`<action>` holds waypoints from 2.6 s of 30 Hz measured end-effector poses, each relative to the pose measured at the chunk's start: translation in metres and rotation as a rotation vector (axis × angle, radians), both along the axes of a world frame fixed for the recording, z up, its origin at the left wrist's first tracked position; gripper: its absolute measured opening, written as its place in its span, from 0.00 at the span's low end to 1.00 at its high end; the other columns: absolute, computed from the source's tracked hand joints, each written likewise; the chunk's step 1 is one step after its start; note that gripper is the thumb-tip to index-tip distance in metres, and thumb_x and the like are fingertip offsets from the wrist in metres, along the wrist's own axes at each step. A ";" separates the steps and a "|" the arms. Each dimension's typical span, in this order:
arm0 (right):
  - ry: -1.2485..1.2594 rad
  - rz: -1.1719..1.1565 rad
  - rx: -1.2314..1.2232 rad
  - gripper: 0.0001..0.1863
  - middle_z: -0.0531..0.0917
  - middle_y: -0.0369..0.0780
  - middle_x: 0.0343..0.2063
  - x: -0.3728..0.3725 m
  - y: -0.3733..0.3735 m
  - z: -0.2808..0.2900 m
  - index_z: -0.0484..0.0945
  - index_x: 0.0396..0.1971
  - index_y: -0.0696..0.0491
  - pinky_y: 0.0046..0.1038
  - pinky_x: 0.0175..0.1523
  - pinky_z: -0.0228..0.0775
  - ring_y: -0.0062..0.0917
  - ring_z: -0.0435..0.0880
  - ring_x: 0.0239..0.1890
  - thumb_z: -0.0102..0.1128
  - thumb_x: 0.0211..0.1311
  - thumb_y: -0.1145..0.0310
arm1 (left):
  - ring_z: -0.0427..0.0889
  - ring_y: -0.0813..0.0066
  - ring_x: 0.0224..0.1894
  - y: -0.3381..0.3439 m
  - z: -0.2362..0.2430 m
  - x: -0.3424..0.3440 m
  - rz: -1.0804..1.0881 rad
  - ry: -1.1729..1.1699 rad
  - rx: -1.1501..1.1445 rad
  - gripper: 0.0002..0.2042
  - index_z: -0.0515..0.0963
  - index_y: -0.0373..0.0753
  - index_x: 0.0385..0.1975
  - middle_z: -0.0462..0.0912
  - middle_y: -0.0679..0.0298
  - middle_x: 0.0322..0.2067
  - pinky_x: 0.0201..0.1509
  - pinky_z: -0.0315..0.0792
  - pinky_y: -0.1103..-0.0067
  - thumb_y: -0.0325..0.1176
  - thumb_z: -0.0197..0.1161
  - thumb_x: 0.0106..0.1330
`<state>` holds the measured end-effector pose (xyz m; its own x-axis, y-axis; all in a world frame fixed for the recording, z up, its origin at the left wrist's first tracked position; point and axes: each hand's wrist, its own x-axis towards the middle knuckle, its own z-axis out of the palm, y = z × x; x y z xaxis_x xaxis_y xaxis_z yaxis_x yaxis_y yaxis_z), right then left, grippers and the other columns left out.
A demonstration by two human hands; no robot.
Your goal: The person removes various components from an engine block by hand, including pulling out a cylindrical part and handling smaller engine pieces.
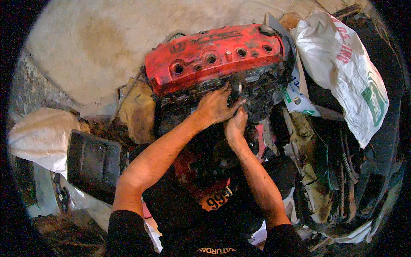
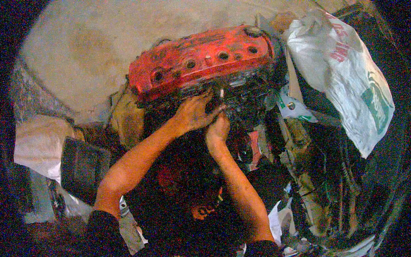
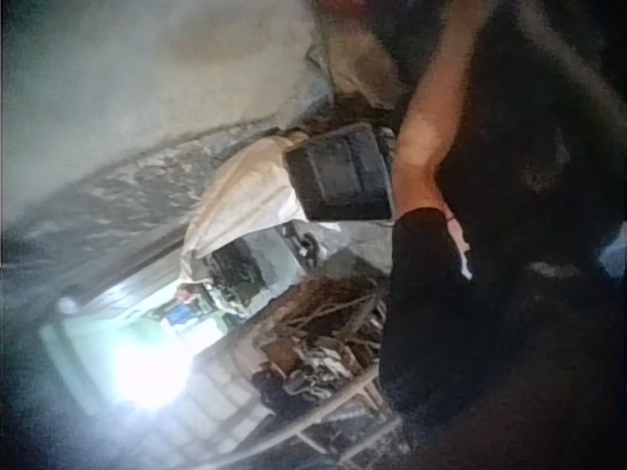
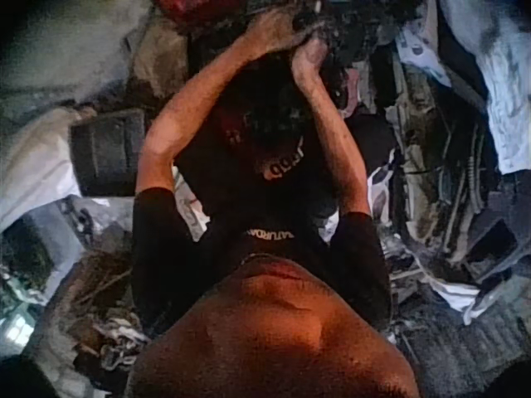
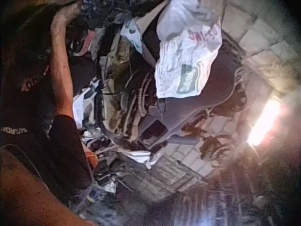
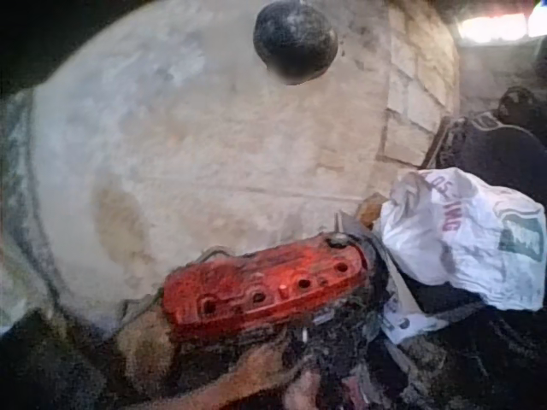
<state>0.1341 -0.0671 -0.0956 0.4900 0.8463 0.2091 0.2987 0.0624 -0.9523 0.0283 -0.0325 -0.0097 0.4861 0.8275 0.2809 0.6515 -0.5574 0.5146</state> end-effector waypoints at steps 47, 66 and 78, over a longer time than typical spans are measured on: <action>0.475 0.278 -0.624 0.13 0.71 0.29 0.15 0.050 -0.008 0.090 0.76 0.27 0.48 0.18 0.12 0.46 0.11 0.58 0.09 0.60 0.57 0.54 | 0.54 0.52 0.65 0.051 0.020 -0.054 0.218 0.046 0.550 0.31 0.60 0.45 0.61 0.54 0.54 0.64 0.67 0.46 0.58 0.44 0.59 0.57; -0.956 0.037 -0.526 0.16 0.77 0.55 0.31 0.059 -0.072 0.113 0.71 0.34 0.60 0.46 0.43 0.69 0.50 0.76 0.38 0.59 0.47 0.66 | 0.45 0.56 0.68 0.050 0.013 -0.034 0.253 0.100 0.521 0.36 0.57 0.43 0.62 0.48 0.56 0.66 0.67 0.41 0.55 0.52 0.58 0.55; -0.801 0.040 -0.577 0.16 0.77 0.57 0.35 0.086 -0.066 0.127 0.71 0.35 0.64 0.44 0.47 0.68 0.52 0.75 0.41 0.58 0.48 0.69 | 0.40 0.54 0.69 0.061 -0.002 0.020 0.349 0.157 0.571 0.46 0.56 0.31 0.60 0.44 0.50 0.66 0.67 0.32 0.51 0.55 0.65 0.46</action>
